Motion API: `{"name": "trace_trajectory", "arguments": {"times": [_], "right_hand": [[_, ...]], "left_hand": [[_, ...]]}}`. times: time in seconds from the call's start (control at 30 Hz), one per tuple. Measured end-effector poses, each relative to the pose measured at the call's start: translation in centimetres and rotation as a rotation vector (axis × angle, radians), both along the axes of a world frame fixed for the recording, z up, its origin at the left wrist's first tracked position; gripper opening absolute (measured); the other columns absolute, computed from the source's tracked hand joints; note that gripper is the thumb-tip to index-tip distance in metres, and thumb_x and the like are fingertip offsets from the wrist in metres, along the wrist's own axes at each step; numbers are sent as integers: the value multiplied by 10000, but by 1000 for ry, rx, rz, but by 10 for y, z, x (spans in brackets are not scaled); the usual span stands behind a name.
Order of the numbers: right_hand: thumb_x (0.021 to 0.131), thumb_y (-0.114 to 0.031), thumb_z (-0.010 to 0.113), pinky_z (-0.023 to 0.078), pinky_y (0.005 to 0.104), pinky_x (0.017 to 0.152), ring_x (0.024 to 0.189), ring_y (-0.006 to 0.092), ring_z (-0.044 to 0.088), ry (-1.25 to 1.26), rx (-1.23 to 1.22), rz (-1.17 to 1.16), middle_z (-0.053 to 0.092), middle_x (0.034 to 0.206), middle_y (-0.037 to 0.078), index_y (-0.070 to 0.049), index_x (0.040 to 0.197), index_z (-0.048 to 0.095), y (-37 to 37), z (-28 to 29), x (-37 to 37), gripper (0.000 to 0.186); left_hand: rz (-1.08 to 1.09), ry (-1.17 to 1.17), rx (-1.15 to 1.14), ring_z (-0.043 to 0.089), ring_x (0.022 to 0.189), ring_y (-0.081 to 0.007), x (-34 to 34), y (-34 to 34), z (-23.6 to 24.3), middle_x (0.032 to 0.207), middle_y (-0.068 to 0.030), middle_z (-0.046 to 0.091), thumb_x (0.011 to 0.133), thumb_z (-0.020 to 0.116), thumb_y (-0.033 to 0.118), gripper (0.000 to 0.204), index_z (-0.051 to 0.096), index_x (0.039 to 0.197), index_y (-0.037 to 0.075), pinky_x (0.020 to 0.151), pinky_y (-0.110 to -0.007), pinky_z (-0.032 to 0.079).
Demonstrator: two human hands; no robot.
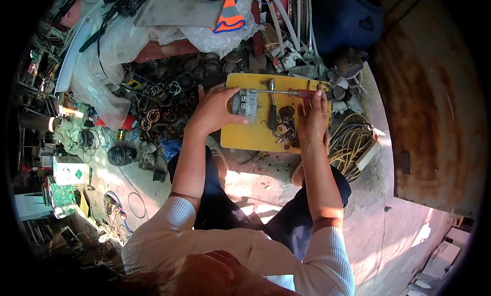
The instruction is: The person disassembles a mechanical component using a screwdriver and a wrench to remove small parts and screws.
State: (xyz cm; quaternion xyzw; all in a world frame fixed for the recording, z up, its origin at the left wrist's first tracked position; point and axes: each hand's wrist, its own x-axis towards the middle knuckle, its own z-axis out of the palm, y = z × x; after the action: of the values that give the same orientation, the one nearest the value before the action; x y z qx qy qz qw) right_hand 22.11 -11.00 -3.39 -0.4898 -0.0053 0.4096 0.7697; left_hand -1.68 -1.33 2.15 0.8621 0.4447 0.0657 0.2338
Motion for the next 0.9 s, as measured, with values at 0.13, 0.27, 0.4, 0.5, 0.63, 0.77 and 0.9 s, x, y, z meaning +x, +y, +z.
{"name": "trace_trajectory", "arguments": {"times": [0.13, 0.27, 0.4, 0.5, 0.63, 0.77, 0.9], "right_hand": [[1061, -271, 525, 382, 366, 1037, 1169, 122, 578, -48, 106, 35, 611, 1313, -7, -209, 1462, 459, -3, -18, 11, 411], [1051, -292, 552, 381, 362, 1011, 1168, 107, 573, -99, 207, 64, 623, 1261, -33, -241, 1439, 498, -2, -29, 15, 395], [1063, -211, 514, 388, 386, 1044, 1184, 130, 583, -25, 23, 0, 606, 1342, 7, -194, 1475, 442, 0, 1, -2, 419], [1061, -214, 519, 388, 401, 1060, 1199, 152, 580, -26, 64, 28, 597, 1355, 27, -162, 1481, 429, -3, -15, 6, 433], [1055, -250, 539, 394, 390, 1055, 1184, 150, 583, -54, 155, 13, 615, 1272, 22, -166, 1468, 462, 0, -27, 10, 428], [1051, -257, 555, 408, 365, 1054, 1185, 162, 586, -21, 137, 14, 611, 1254, 32, -131, 1469, 459, -1, -17, 5, 447], [1043, -248, 572, 444, 349, 1048, 1209, 194, 578, 16, 70, 5, 600, 1268, 53, -73, 1459, 454, -2, -11, 1, 467]], "left_hand": [[-8, -6, 28, 420, 1403, -306, 1, -1, -1, 1409, -149, 562, 583, 905, 443, 973, 549, 1412, 81, 1170, -718, 63], [-12, 46, -24, 355, 1454, -283, 2, 1, 4, 1478, -142, 513, 608, 885, 480, 994, 522, 1445, 85, 1194, -674, 39], [-10, 52, -17, 354, 1454, -282, 1, 0, 2, 1482, -136, 511, 607, 883, 489, 1002, 518, 1449, 86, 1193, -674, 40], [-19, 47, -8, 353, 1455, -284, 1, 1, 1, 1477, -146, 512, 609, 880, 495, 1019, 501, 1464, 90, 1193, -674, 40], [1, 41, 21, 397, 1426, -301, 1, -2, 4, 1460, -165, 521, 603, 890, 477, 1038, 475, 1470, 85, 1190, -675, 44], [32, 12, -27, 468, 1364, -325, 3, -2, 10, 1412, -158, 551, 585, 910, 441, 974, 500, 1389, 75, 1180, -688, 48], [23, 5, -23, 496, 1331, -337, 2, -3, 10, 1356, -149, 582, 586, 913, 422, 899, 527, 1326, 89, 1172, -701, 50]]}}
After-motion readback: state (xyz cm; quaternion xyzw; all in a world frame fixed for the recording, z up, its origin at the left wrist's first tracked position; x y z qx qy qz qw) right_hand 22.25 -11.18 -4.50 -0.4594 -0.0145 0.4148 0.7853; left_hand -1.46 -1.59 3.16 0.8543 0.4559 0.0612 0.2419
